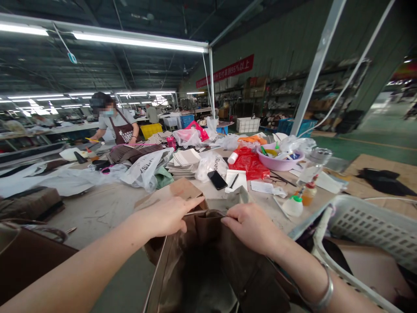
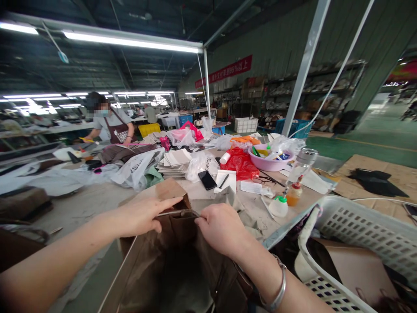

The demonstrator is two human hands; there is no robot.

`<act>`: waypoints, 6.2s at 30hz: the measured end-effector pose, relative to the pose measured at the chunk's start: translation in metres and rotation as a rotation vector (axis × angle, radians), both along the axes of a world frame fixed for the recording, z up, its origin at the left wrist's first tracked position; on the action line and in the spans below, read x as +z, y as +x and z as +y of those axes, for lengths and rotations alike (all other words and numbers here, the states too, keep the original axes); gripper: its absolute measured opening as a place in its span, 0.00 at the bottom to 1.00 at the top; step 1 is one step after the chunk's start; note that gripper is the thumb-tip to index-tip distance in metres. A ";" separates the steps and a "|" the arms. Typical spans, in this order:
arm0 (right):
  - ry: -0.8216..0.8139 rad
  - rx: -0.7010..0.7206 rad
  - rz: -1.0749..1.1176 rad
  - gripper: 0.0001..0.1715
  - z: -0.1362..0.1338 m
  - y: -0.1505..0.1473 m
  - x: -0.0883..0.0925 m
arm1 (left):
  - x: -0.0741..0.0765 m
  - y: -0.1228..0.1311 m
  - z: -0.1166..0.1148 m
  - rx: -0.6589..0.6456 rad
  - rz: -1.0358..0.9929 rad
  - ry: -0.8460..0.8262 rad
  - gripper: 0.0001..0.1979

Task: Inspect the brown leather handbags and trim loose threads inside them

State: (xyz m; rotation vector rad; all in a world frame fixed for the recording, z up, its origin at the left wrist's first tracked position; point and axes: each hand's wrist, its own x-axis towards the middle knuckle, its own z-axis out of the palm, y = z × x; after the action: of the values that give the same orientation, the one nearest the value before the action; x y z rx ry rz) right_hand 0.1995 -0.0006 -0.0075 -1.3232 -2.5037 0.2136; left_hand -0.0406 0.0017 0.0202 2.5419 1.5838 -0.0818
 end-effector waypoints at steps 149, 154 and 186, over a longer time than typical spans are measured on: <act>-0.006 -0.065 0.082 0.16 0.011 -0.005 -0.002 | -0.008 0.056 0.005 0.129 -0.136 -0.018 0.10; -0.004 -0.075 0.133 0.15 0.015 -0.006 -0.004 | -0.011 0.052 0.007 0.153 -0.206 -0.038 0.09; -0.114 -0.334 0.149 0.39 0.077 0.063 -0.144 | -0.019 0.041 0.007 0.050 -0.309 -0.102 0.19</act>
State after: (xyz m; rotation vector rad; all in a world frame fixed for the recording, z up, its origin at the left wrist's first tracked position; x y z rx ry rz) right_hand 0.2627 0.0761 -0.1511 -1.6787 -2.1369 0.3680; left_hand 0.0002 0.0083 0.0008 2.3025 1.4804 0.2197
